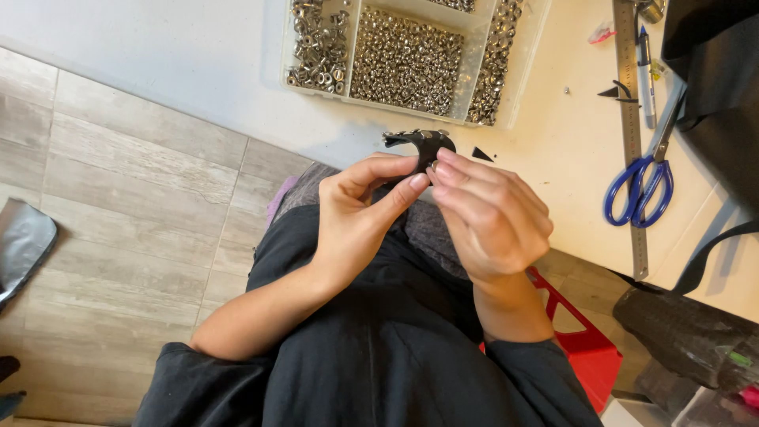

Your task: Inserting metal studs into pre-punched holes on a leather strap

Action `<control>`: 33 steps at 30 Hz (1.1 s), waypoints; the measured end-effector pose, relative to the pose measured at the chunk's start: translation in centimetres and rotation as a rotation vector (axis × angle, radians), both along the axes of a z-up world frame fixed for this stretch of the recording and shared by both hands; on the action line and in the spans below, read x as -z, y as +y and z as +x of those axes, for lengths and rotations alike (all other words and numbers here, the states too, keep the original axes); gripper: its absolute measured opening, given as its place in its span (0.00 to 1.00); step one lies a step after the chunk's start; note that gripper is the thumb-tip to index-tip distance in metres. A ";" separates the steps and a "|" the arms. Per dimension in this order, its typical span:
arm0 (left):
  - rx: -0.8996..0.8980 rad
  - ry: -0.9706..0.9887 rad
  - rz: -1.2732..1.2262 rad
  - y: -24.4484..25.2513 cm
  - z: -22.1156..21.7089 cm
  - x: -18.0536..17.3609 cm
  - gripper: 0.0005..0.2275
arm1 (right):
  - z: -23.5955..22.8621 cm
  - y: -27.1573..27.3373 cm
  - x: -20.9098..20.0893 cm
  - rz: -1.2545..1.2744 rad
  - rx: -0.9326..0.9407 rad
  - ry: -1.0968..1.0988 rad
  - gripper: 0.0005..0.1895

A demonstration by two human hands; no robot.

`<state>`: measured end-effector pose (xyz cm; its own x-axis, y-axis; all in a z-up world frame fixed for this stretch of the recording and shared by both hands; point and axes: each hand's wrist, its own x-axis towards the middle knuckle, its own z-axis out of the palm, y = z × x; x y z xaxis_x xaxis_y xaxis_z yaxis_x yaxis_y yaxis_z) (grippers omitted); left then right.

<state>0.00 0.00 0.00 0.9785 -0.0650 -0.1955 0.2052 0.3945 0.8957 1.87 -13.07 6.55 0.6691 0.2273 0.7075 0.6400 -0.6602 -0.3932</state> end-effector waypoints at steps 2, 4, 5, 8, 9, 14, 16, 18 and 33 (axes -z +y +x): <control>-0.018 0.012 -0.071 -0.1 -0.1 0.4 0.09 | 0.4 0.1 1.1 -0.002 -0.005 -0.195 0.07; -0.030 0.098 -0.124 -0.2 -0.3 0.6 0.10 | 0.0 0.0 1.8 -0.031 -0.022 -0.247 0.08; -0.031 0.098 -0.124 -0.2 -0.4 0.8 0.10 | 0.0 0.3 1.7 -0.032 -0.023 -0.247 0.08; -0.052 0.175 -0.140 -0.3 -0.4 1.3 0.13 | 0.1 0.7 1.7 -0.066 -0.005 -0.314 0.09; -0.058 0.188 -0.149 -0.3 -0.3 1.5 0.13 | -0.1 0.5 1.9 -0.065 -0.002 -0.298 0.11; -0.051 0.226 -0.145 -0.1 -0.5 2.2 0.15 | -2.5 -1.5 2.7 0.051 -0.031 -0.003 0.17; 0.005 0.179 -0.166 0.1 -0.5 2.0 0.13 | -3.3 -2.4 3.3 0.199 -0.077 0.216 0.17; 0.029 0.164 -0.150 0.3 -0.6 2.4 0.13 | -3.6 -2.8 3.4 0.176 -0.065 0.214 0.17; 0.129 0.051 -0.030 0.5 -0.2 1.6 0.08 | -2.5 -1.5 3.2 0.540 -0.017 0.316 0.23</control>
<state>-0.16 0.47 -1.59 0.9505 -0.1963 -0.2408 0.3009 0.3883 0.8711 -0.65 -14.53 3.31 0.8642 -0.0942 0.4943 0.4473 -0.3061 -0.8404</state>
